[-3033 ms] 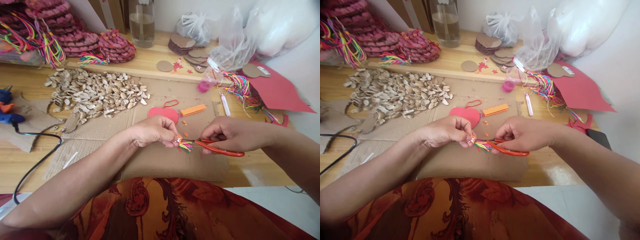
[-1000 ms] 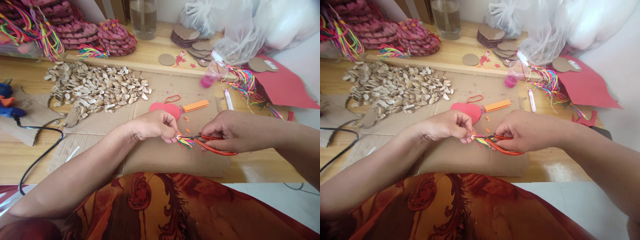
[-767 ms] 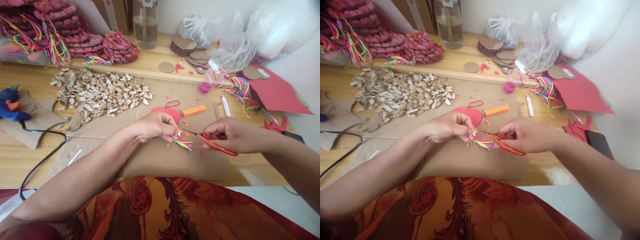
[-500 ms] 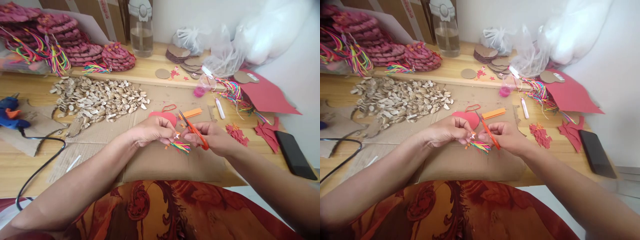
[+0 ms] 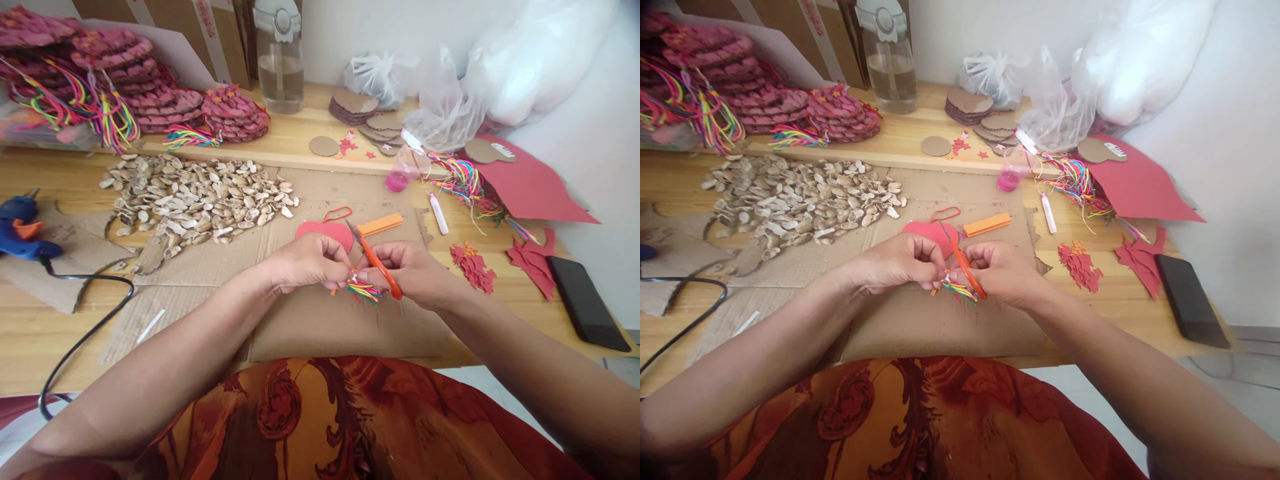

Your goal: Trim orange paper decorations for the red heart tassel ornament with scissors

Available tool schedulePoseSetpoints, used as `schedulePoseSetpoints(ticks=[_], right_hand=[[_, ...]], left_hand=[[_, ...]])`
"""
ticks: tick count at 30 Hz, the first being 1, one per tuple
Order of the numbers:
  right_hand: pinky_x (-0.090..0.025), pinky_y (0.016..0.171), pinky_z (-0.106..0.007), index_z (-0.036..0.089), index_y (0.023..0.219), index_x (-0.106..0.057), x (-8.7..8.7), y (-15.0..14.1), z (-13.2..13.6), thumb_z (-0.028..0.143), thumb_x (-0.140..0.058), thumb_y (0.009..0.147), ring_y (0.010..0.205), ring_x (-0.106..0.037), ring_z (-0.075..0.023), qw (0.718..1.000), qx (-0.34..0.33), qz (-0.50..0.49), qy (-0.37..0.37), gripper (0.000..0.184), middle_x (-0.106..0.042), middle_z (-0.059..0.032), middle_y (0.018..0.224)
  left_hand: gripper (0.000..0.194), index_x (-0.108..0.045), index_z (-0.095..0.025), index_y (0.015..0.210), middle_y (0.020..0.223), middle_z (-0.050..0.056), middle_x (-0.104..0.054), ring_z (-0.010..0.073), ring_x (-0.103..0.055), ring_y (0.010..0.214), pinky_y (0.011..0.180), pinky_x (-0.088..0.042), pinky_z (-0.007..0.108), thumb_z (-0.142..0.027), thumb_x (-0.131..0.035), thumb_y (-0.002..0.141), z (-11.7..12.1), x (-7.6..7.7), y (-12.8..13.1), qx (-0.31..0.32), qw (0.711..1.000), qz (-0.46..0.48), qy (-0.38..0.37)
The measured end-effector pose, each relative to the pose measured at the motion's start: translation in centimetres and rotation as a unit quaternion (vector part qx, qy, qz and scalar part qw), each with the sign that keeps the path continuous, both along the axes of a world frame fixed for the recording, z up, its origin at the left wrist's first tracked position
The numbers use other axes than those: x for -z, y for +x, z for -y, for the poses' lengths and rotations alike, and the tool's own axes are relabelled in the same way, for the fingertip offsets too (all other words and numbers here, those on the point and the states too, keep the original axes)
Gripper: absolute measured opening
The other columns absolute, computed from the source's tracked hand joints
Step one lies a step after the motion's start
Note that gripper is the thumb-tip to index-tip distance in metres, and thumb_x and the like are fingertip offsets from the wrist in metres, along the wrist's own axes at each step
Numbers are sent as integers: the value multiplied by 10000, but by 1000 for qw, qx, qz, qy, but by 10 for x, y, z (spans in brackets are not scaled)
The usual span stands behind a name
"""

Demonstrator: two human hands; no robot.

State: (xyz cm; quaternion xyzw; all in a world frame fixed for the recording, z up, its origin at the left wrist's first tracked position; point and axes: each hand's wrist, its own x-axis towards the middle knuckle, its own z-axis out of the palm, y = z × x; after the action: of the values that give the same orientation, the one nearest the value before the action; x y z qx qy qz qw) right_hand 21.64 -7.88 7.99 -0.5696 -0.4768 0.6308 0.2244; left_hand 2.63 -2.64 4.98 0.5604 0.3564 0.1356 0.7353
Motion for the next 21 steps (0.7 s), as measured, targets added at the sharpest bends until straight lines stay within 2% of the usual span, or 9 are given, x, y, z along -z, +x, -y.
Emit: schedulePoseSetpoints(ticks=[6,11,14,17,21], right_hand=[[-323,491,-210,155,750,-633,7,-2,4,304,-777,635,523,-445,-75,999,37,-6,12,237,-573,26,613],[-282,476,-222,159,783,-634,5,0,18,403,-708,736,505,-380,-76,994,69,14,86,259,-498,35,576],[-258,482,-238,159,701,-591,2,0,35,445,-650,787,527,-363,-89,991,48,59,110,304,-465,27,577],[-226,485,-244,168,718,-581,0,-2,50,434,-628,805,536,-333,-95,988,21,98,113,284,-413,34,587],[-219,492,-252,177,709,-562,-5,-3,60,424,-613,810,547,-313,-103,984,10,125,123,273,-352,36,594]], left_hand=[[55,-646,-128,651,618,24,-650,109,-604,546,547,-489,215,-99,-626,608,1,-2,0,-7,1000,-4,0],[41,-633,-115,632,638,39,-663,96,-611,586,584,-492,196,-127,-672,637,4,-10,4,-102,993,43,-31],[89,-637,-107,642,656,42,-667,93,-610,598,598,-492,199,-153,-713,643,6,-12,6,-152,981,98,-63],[135,-653,-108,675,684,43,-678,98,-619,616,614,-497,210,-197,-751,648,8,-13,6,-162,975,130,-78],[177,-648,-113,673,697,40,-689,113,-647,647,651,-515,224,-225,-781,641,12,-19,5,-174,972,127,-93]])
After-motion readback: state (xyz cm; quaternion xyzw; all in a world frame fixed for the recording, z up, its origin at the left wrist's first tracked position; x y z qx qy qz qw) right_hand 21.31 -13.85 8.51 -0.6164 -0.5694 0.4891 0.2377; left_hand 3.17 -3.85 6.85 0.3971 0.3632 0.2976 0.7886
